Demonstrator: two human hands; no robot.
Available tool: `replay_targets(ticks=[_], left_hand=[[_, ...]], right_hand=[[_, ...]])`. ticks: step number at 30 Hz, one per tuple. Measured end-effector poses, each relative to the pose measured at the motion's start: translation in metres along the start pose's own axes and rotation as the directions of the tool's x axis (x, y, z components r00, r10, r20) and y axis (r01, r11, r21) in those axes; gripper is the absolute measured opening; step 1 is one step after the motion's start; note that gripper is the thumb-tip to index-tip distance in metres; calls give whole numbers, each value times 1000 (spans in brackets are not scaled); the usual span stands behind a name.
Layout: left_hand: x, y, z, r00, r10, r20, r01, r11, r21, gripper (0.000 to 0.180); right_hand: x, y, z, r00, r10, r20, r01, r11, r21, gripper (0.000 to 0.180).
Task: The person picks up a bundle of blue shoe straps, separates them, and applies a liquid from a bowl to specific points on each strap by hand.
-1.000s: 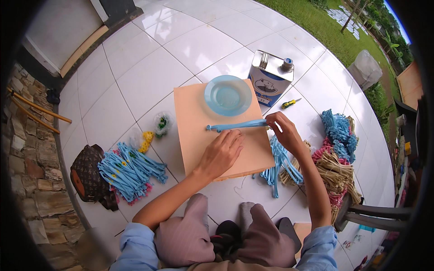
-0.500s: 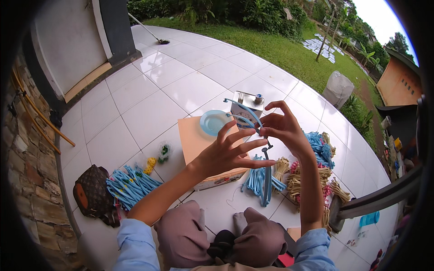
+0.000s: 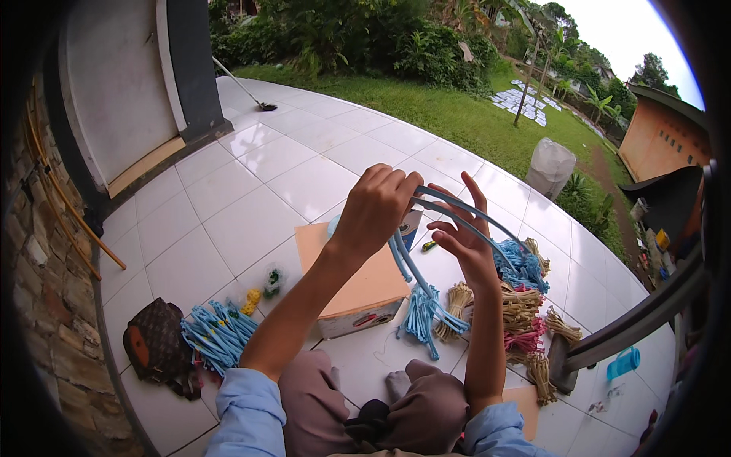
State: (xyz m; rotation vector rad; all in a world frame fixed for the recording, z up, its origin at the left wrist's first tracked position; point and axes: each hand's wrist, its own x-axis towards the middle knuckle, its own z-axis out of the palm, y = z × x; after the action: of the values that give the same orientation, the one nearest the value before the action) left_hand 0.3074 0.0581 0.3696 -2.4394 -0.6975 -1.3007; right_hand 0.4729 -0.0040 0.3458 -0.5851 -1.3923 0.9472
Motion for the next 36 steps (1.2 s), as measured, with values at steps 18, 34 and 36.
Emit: replay_targets(ticks=[18, 34, 36], left_hand=[[-69, 61, 7, 642, -354, 680, 733, 26, -680, 17], [-103, 60, 73, 488, -607, 627, 791, 3, -612, 31], [-109, 59, 86, 666, -653, 360, 684, 342, -645, 34]], right_hand=[[-27, 18, -19, 975, 212, 61, -221, 942, 251, 66], [-44, 100, 8, 919, 375, -123, -387, 917, -95, 38], [-42, 105, 14, 909, 362, -204, -380, 924, -53, 42]])
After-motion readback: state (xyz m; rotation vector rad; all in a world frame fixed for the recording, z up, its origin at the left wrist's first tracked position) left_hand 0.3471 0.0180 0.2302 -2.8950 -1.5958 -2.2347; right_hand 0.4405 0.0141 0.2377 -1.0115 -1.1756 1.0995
